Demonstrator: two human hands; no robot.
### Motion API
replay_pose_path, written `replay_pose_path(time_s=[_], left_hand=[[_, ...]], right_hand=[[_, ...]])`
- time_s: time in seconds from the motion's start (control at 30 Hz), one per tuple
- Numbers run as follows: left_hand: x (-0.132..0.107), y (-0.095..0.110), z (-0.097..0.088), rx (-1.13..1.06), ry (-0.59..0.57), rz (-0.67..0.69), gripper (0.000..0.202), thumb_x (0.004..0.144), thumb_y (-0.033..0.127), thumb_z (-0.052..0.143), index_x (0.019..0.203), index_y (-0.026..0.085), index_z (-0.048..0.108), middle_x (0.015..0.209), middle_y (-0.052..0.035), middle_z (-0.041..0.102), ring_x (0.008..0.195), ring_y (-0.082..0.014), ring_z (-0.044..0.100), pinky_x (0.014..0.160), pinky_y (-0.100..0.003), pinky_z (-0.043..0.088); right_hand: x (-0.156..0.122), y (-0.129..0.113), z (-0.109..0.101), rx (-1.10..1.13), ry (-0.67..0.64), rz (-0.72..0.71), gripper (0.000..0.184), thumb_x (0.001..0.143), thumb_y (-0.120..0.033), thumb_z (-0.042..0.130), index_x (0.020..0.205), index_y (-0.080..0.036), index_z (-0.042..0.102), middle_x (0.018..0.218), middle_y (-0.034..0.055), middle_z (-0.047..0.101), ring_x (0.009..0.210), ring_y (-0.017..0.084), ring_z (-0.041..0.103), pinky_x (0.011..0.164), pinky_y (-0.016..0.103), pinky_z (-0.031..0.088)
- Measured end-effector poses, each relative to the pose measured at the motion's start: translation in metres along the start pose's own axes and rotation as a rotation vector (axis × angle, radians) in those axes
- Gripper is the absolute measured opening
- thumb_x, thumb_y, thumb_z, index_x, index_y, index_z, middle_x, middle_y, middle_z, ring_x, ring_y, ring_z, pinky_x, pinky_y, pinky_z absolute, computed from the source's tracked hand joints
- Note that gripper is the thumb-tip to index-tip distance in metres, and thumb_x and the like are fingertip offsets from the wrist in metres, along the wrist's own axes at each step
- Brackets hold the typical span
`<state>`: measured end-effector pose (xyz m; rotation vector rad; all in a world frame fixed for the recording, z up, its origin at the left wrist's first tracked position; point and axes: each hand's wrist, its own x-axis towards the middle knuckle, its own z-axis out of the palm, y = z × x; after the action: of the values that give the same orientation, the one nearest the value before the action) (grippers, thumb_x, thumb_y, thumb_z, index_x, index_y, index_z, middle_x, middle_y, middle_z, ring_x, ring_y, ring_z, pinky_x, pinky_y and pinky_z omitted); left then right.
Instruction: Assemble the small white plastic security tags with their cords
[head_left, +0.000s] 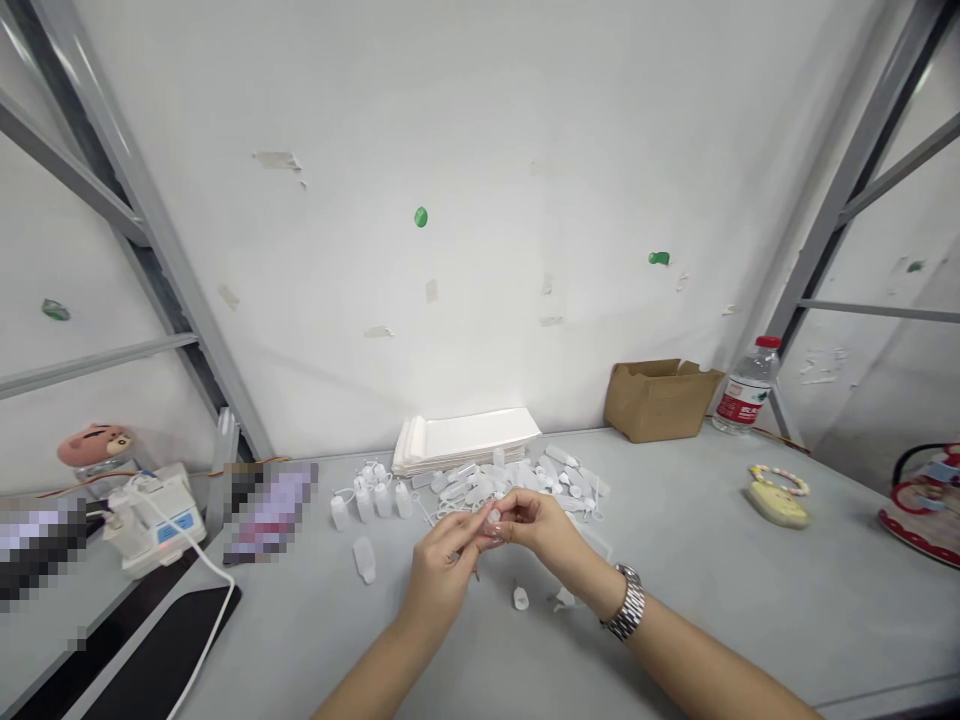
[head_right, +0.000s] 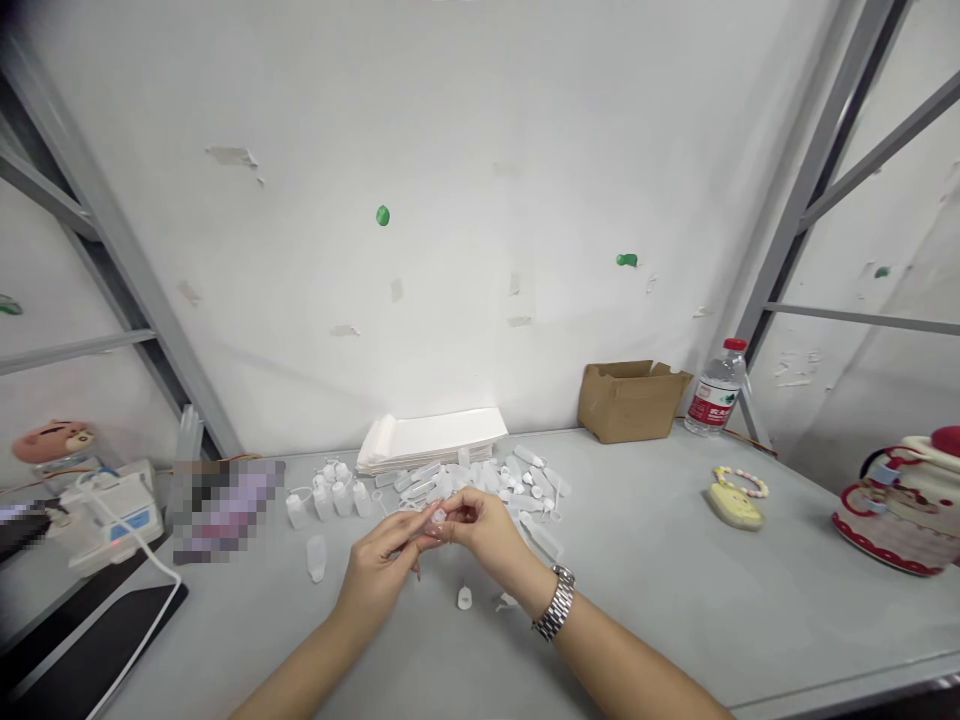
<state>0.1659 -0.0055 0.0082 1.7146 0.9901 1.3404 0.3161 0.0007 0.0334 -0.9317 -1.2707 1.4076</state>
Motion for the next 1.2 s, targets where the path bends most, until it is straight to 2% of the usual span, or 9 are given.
replay_pose_path(time_s=[0.13,0.3,0.53,0.7,0.8,0.9,1.0,1.1,1.2], left_hand=[[0.002,0.008,0.004,-0.113,0.077,-0.133,0.036,0.068,0.025,0.060,0.104,0.026,0.064,0.086,-0.0036,0.065,0.051,-0.0094,0.053,0.043,-0.022,0.047],[0.003,0.017,0.005,-0.238,0.041,-0.265,0.050,0.066,0.027,0.061,0.116,0.023,0.056,0.079,-0.0037,0.065,0.068,-0.0186,0.063,0.040,-0.021,0.043],[0.000,0.012,0.005,-0.186,0.030,-0.248,0.055,0.068,0.025,0.060,0.122,0.023,0.050,0.081,-0.0031,0.065,0.069,-0.0174,0.062,0.037,-0.019,0.040],[-0.003,0.004,0.002,0.013,0.056,-0.195,0.048,0.068,0.024,0.060,0.116,0.028,0.055,0.084,0.0000,0.065,0.046,-0.0070,0.049,0.041,-0.020,0.044],[-0.004,0.003,0.002,0.062,0.060,-0.149,0.046,0.068,0.022,0.060,0.113,0.029,0.058,0.083,0.0009,0.066,0.041,-0.0046,0.042,0.045,-0.020,0.046],[-0.004,0.004,0.005,0.039,0.053,-0.144,0.046,0.070,0.024,0.058,0.115,0.029,0.056,0.084,-0.0006,0.065,0.045,-0.0065,0.047,0.043,-0.020,0.046],[-0.003,0.007,0.007,-0.018,0.080,-0.179,0.048,0.071,0.030,0.058,0.119,0.028,0.053,0.086,-0.0025,0.064,0.055,-0.0102,0.055,0.041,-0.020,0.044],[-0.002,0.011,0.007,-0.090,0.108,-0.233,0.057,0.069,0.034,0.061,0.124,0.025,0.047,0.086,-0.0038,0.063,0.064,-0.0144,0.060,0.040,-0.019,0.043],[-0.001,0.016,0.006,-0.131,0.098,-0.267,0.065,0.067,0.038,0.064,0.127,0.024,0.043,0.085,-0.0038,0.064,0.064,-0.0146,0.061,0.039,-0.020,0.042]], right_hand=[[-0.003,-0.010,-0.002,0.032,-0.058,-0.030,0.020,0.060,-0.030,0.074,0.070,-0.016,0.064,0.064,-0.0010,0.061,0.064,0.013,0.056,0.067,0.029,0.044],[-0.004,-0.014,-0.004,-0.055,-0.050,-0.085,0.020,0.071,-0.035,0.064,0.069,-0.016,0.067,0.059,-0.0012,0.058,0.059,0.011,0.051,0.064,0.028,0.042],[-0.007,-0.006,0.003,-0.219,0.069,-0.196,0.020,0.071,-0.037,0.064,0.070,-0.018,0.064,0.069,-0.0004,0.056,0.064,0.012,0.054,0.061,0.026,0.044],[-0.010,-0.002,0.005,-0.255,0.058,-0.190,0.017,0.071,-0.034,0.064,0.072,-0.018,0.061,0.073,0.0003,0.055,0.068,0.014,0.053,0.063,0.027,0.045],[-0.012,-0.001,0.005,-0.340,0.047,-0.211,0.014,0.071,-0.031,0.065,0.075,-0.019,0.061,0.072,-0.0007,0.054,0.068,0.014,0.052,0.066,0.029,0.044],[-0.011,-0.004,0.004,-0.391,0.041,-0.245,0.015,0.068,-0.030,0.068,0.077,-0.020,0.063,0.071,-0.0018,0.052,0.068,0.013,0.050,0.067,0.028,0.044],[-0.009,-0.008,0.000,-0.300,-0.009,-0.237,0.022,0.066,-0.032,0.069,0.086,-0.022,0.065,0.069,-0.0024,0.050,0.067,0.013,0.050,0.067,0.028,0.044],[-0.005,-0.012,-0.005,-0.164,-0.033,-0.171,0.021,0.073,-0.034,0.062,0.090,-0.022,0.065,0.073,-0.0002,0.057,0.068,0.013,0.053,0.069,0.029,0.045],[-0.003,-0.013,-0.007,-0.161,0.015,-0.145,0.019,0.073,-0.035,0.062,0.085,-0.021,0.067,0.079,0.0016,0.061,0.073,0.014,0.055,0.071,0.030,0.045]])
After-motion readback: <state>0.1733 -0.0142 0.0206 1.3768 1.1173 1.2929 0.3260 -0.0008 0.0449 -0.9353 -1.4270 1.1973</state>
